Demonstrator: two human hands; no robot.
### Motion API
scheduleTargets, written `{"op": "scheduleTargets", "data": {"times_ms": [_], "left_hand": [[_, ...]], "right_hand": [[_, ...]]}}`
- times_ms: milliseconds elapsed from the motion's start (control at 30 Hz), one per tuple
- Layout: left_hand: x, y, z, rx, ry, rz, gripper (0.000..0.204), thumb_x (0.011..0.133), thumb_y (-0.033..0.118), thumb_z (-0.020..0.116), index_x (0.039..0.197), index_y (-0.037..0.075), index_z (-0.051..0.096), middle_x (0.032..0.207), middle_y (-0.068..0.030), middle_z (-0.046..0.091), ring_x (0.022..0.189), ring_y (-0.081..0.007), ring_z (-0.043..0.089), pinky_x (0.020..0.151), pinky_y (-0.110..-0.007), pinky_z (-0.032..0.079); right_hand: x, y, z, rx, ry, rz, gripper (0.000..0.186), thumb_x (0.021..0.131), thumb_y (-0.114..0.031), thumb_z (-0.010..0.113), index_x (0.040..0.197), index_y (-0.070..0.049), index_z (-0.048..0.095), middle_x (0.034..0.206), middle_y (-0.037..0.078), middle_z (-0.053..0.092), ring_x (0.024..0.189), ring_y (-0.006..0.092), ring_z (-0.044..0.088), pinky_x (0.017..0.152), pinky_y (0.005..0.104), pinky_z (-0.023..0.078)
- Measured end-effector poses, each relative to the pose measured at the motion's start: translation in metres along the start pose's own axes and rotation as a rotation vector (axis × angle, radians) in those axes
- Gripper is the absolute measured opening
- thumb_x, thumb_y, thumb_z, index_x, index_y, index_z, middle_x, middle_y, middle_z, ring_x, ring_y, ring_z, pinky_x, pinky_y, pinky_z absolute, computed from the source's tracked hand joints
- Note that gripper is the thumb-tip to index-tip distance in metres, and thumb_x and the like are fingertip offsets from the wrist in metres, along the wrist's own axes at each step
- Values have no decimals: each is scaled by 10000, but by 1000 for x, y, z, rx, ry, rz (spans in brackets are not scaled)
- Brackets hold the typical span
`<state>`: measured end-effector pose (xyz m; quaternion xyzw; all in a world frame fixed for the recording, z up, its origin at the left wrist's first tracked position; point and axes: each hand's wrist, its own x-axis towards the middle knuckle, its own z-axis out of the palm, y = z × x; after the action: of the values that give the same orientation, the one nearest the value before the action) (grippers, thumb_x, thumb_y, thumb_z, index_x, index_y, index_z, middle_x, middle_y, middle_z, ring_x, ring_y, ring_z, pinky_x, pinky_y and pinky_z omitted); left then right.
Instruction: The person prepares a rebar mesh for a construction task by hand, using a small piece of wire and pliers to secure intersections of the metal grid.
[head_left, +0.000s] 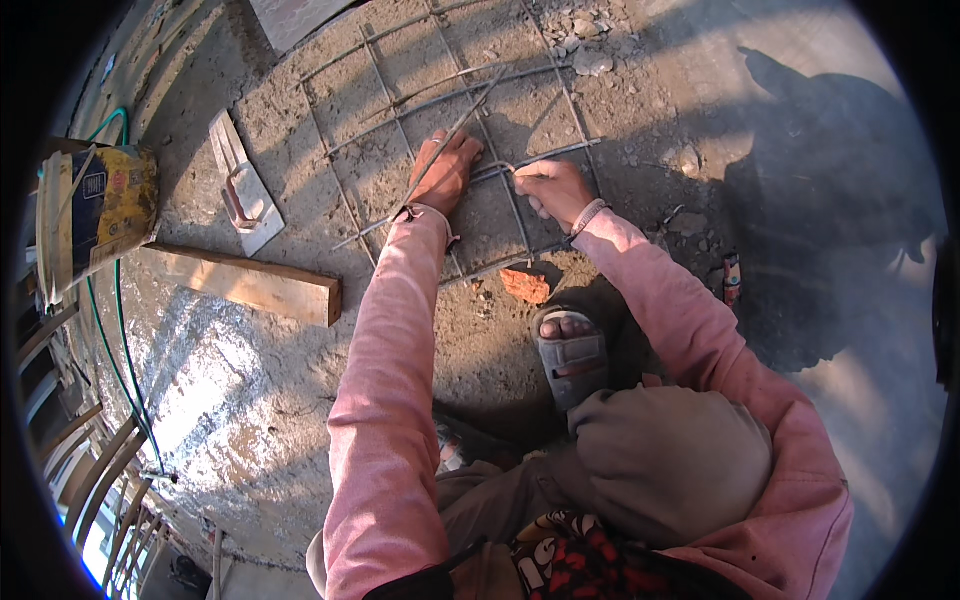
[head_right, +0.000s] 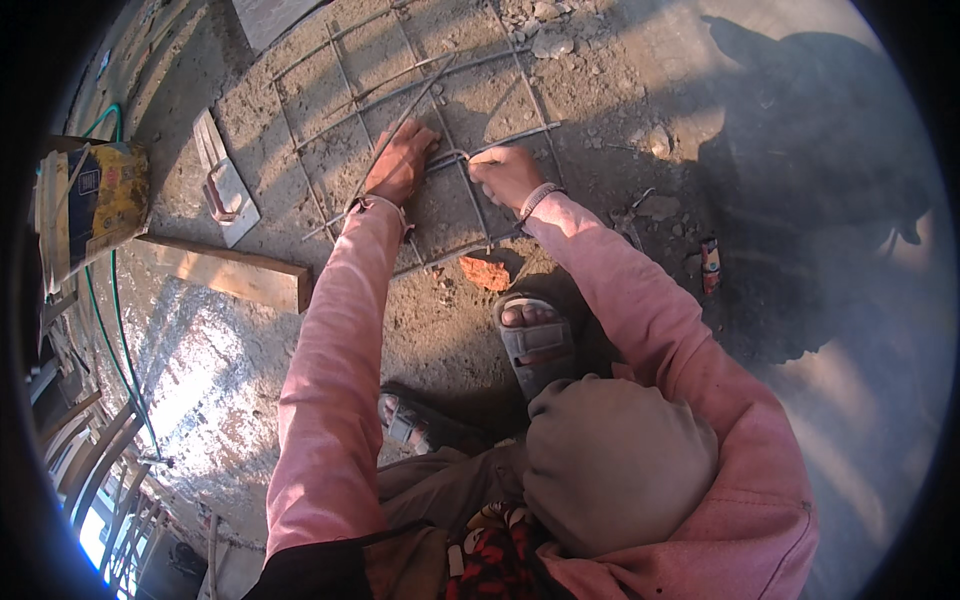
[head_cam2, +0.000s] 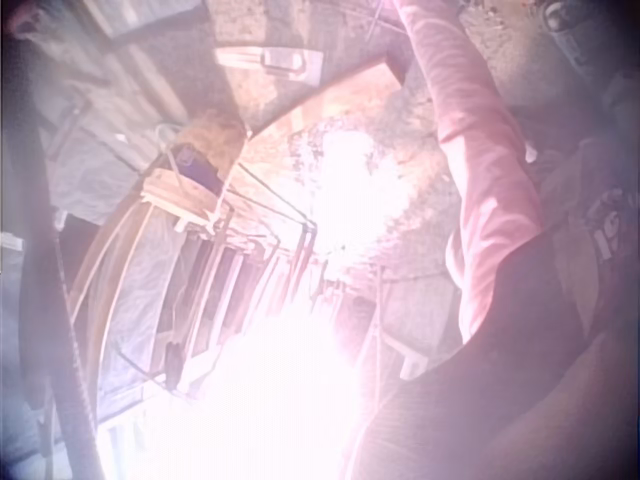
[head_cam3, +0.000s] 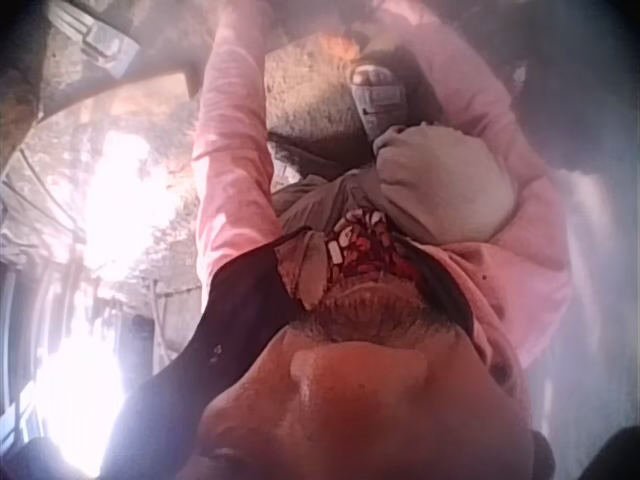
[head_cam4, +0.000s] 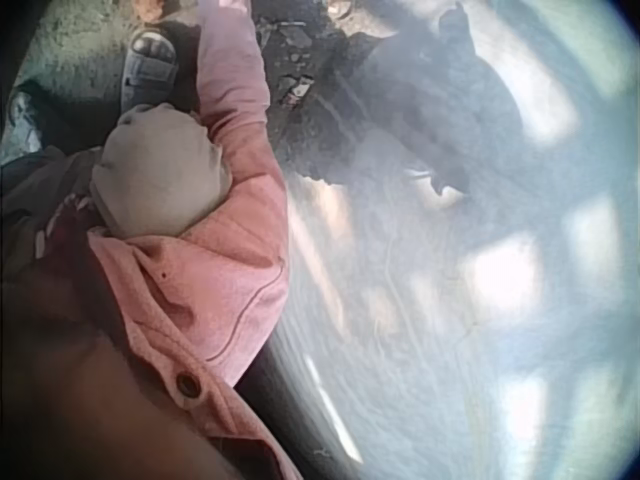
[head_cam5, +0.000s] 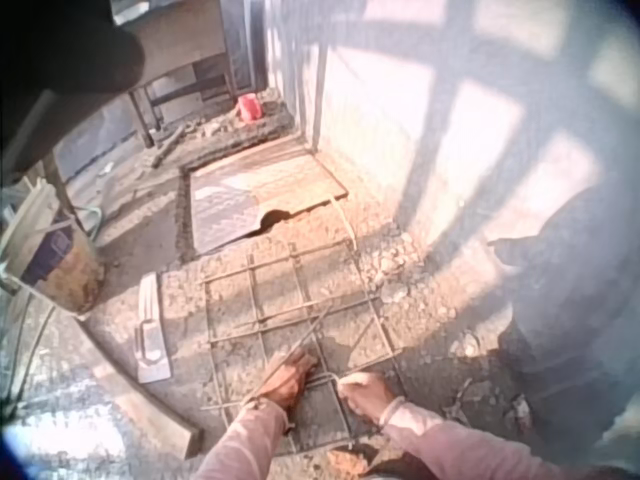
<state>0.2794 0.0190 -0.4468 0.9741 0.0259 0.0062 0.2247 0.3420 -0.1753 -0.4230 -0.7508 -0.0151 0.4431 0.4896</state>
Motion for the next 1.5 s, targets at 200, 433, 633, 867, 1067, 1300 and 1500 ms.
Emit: {"op": "scheduleTargets", "data": {"times_ms": [200, 433, 633, 867, 1067, 1300, 1500], "left_hand": [[-1, 0, -2, -32, 26, 60, 186, 879, 192, 542, 1031, 124, 624, 1056, -91, 557, 1056, -303, 514, 914, -407, 381], [1, 3, -7, -73, -62, -94, 140, 859, 182, 567, 928, 72, 617, 1003, -151, 596, 973, -326, 565, 848, -424, 416], [2, 35, -5, -247, 91, -401, 123, 797, 141, 617, 834, 25, 605, 843, -197, 637, 826, -373, 611, 734, -442, 457], [-12, 61, 9, -388, 323, -464, 152, 799, 134, 628, 920, 44, 644, 849, -168, 656, 813, -305, 646, 723, -370, 493], [-26, 51, 24, -673, 488, -365, 234, 811, 41, 624, 1044, 68, 629, 937, -83, 681, 875, -177, 660, 788, -279, 497], [-33, 48, 22, -750, 395, -312, 344, 782, 18, 606, 1121, 65, 577, 991, -129, 646, 944, -315, 615, 842, -369, 474], [-35, 46, 21, -683, 329, -224, 480, 737, 17, 598, 1207, 48, 509, 1097, -188, 603, 1054, -359, 562, 903, -397, 446]], "right_hand": [[2, 11, -1, -361, 170, -246, 175, 807, -159, 639, 924, -33, 670, 873, 159, 677, 815, 276, 659, 727, 354, 492], [1, 9, 3, -502, 216, -373, 178, 794, -166, 635, 904, -31, 670, 866, 183, 664, 834, 319, 645, 753, 374, 491], [-2, 13, 7, -487, 233, -416, 212, 784, -214, 626, 852, -17, 661, 823, 187, 656, 809, 346, 634, 739, 400, 487], [-15, 0, 9, -406, 176, -361, 240, 782, -236, 632, 868, -13, 662, 829, 185, 658, 788, 326, 641, 710, 376, 492], [-21, -10, 8, -183, -30, -441, 204, 800, -157, 595, 937, -14, 643, 823, 147, 662, 782, 286, 647, 712, 347, 501], [-15, -6, -6, -681, -83, -931, 207, 806, -46, 516, 1006, -55, 571, 880, 127, 591, 802, 309, 611, 701, 386, 498], [0, -39, 0, -1187, -153, -1155, 84, 772, -107, 559, 856, -98, 554, 828, 81, 530, 853, 264, 590, 672, 393, 504]]}}
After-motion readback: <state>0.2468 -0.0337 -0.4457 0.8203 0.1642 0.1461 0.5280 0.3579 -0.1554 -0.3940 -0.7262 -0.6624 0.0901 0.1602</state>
